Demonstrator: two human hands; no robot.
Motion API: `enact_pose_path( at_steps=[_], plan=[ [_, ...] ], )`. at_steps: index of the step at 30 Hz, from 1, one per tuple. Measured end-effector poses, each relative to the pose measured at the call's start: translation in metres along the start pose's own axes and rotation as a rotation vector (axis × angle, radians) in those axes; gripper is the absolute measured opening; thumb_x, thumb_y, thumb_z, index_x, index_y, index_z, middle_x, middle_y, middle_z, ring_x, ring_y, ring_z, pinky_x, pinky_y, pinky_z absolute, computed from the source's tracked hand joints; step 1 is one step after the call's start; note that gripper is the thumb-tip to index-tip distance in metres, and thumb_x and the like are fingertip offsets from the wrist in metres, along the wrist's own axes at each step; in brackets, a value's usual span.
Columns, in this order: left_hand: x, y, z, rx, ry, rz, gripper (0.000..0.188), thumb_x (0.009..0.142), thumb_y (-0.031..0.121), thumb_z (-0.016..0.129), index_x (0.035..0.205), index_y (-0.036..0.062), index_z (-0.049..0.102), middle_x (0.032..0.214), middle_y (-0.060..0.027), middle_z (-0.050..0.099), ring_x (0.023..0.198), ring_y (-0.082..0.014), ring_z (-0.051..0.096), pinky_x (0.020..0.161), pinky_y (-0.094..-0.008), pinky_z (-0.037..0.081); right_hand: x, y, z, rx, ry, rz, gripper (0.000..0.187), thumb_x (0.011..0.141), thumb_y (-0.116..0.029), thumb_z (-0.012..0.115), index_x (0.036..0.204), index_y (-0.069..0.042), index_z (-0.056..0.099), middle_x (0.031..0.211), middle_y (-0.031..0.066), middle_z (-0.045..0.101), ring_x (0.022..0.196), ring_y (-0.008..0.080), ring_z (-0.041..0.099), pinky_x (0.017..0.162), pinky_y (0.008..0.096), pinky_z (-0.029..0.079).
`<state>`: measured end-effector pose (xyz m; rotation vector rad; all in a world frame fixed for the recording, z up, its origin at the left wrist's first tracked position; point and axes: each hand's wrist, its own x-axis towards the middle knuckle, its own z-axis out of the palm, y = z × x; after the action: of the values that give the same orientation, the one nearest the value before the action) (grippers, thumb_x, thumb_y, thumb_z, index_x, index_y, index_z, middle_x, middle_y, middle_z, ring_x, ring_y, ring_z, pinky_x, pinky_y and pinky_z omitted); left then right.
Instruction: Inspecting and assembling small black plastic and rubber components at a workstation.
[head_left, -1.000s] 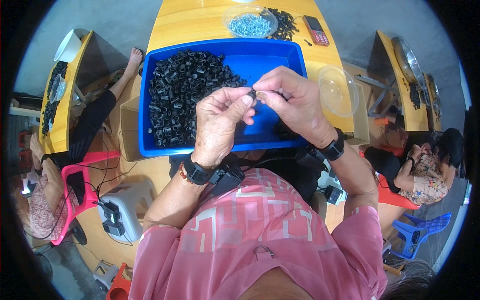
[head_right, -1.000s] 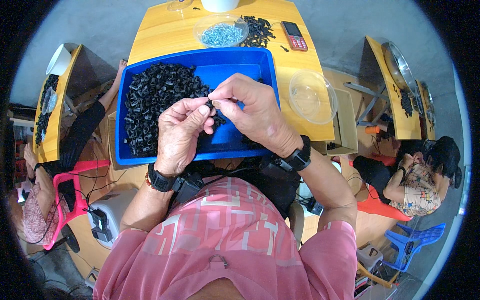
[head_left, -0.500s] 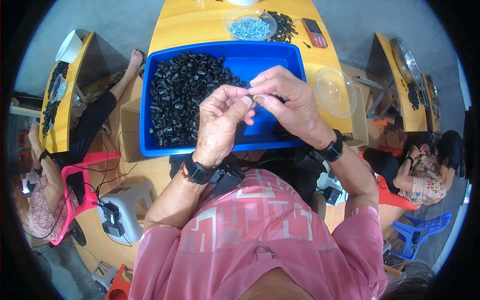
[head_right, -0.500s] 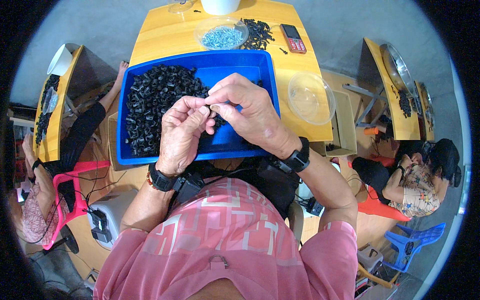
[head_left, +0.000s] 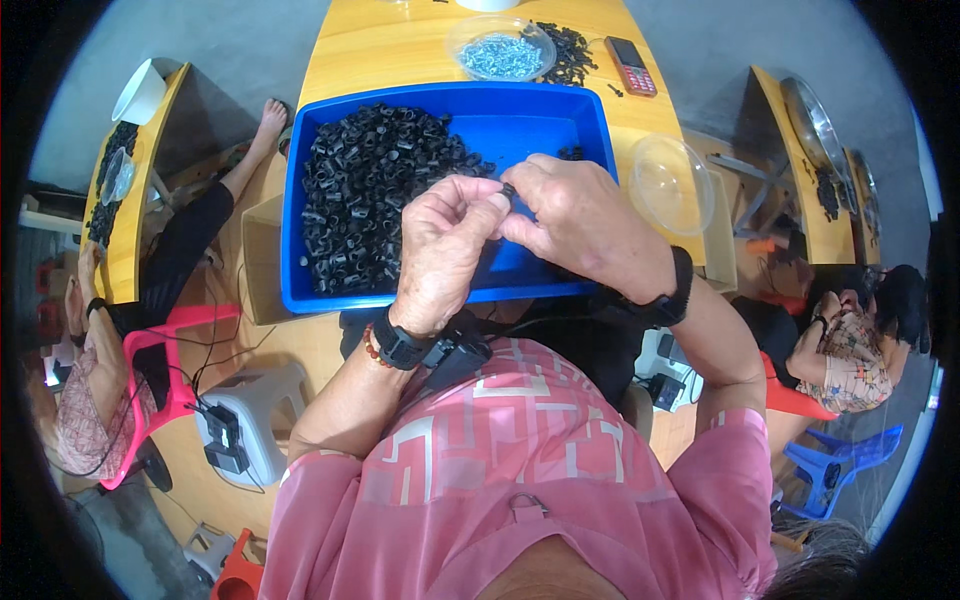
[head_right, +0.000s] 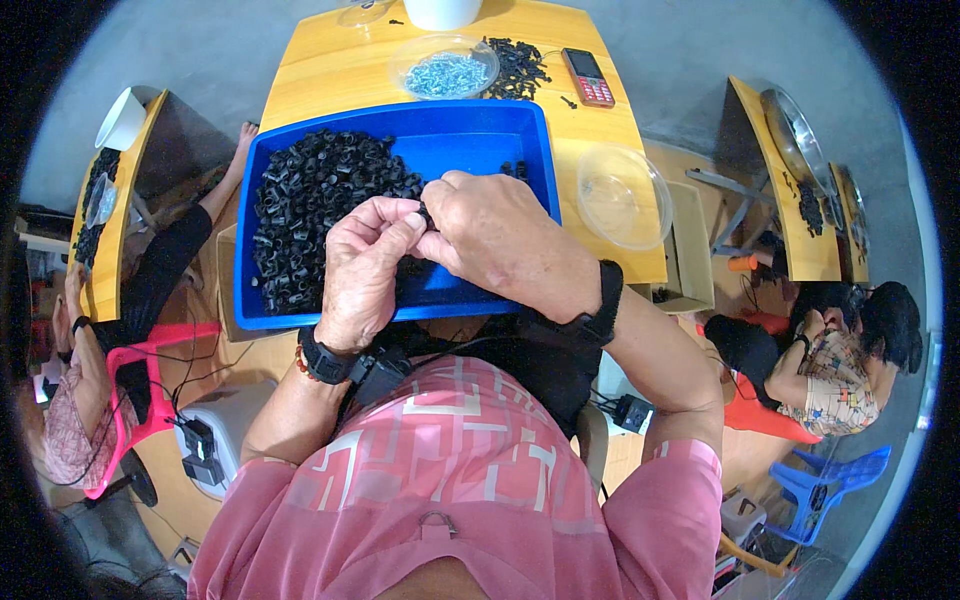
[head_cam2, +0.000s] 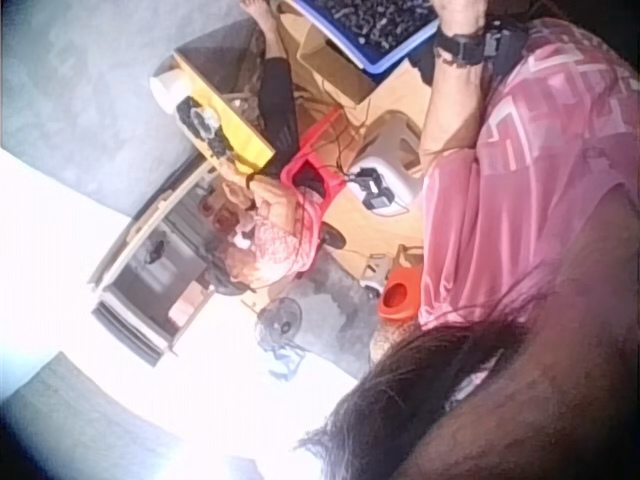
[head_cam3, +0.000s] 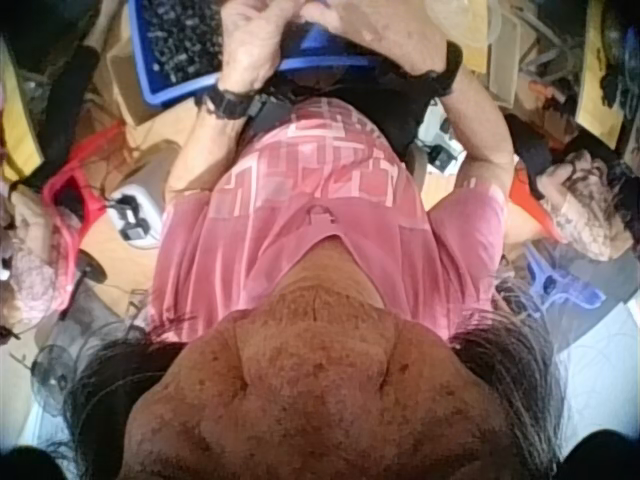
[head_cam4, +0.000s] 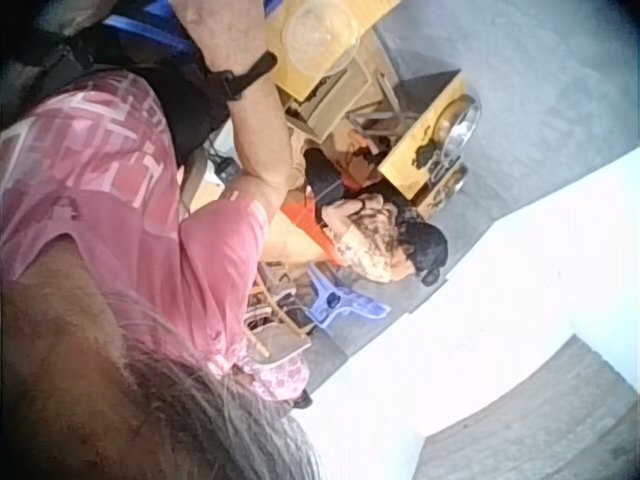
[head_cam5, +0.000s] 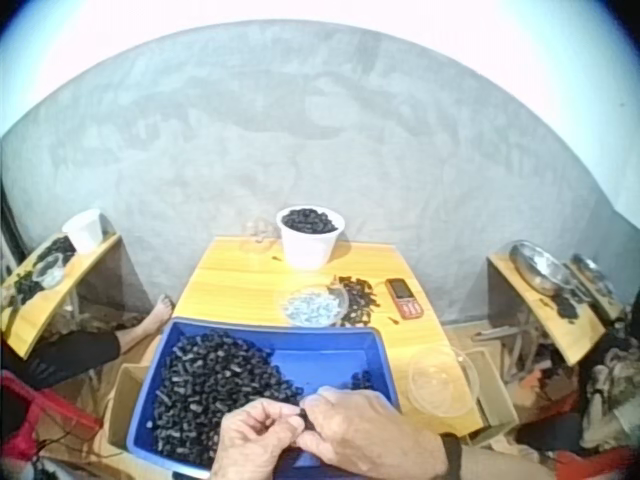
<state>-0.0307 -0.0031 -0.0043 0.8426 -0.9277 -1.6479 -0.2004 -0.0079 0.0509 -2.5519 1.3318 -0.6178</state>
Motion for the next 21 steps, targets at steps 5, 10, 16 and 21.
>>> enact_pose_path(
  at_steps=[5,10,16,21],
  plan=[
    [-0.001,0.003,0.003,0.018,0.003,-0.062,0.011,0.093,0.003,0.063,0.101,-0.0031,0.063,0.088,-0.0082,0.069,0.075,-0.0125,0.066,0.074,-0.0251,0.052,-0.001,0.002,0.003,0.036,0.009,0.021,0.031,0.081,-0.026,0.073,0.083,0.001,0.058,0.079,0.0186,0.062,0.074,0.039,0.064,0.063,0.0465,0.051],
    [-0.001,0.003,-0.001,0.056,-0.045,-0.069,0.008,0.092,0.002,0.063,0.099,-0.0036,0.064,0.087,-0.0081,0.069,0.076,-0.0119,0.066,0.073,-0.0246,0.052,-0.004,0.002,0.009,0.013,0.063,-0.018,0.029,0.083,-0.025,0.072,0.083,0.0,0.058,0.078,0.0191,0.061,0.071,0.0385,0.064,0.062,0.0446,0.052],
    [-0.002,-0.003,-0.001,0.148,0.007,0.034,0.005,0.089,-0.002,0.067,0.093,-0.001,0.067,0.083,-0.0028,0.068,0.075,-0.0076,0.061,0.071,-0.0216,0.05,-0.007,0.002,0.015,0.0,0.043,-0.04,0.027,0.085,-0.023,0.07,0.086,0.0,0.056,0.077,0.0177,0.059,0.071,0.0371,0.064,0.062,0.0431,0.053],
    [-0.006,0.002,0.002,0.313,-0.021,0.063,0.004,0.088,-0.002,0.069,0.09,0.0006,0.068,0.081,-0.0001,0.066,0.073,-0.0046,0.057,0.068,-0.0201,0.048,-0.013,0.003,0.01,-0.025,-0.007,-0.051,0.026,0.085,-0.022,0.07,0.09,-0.001,0.056,0.079,0.0173,0.059,0.073,0.037,0.064,0.063,0.0427,0.053]
  ],
)
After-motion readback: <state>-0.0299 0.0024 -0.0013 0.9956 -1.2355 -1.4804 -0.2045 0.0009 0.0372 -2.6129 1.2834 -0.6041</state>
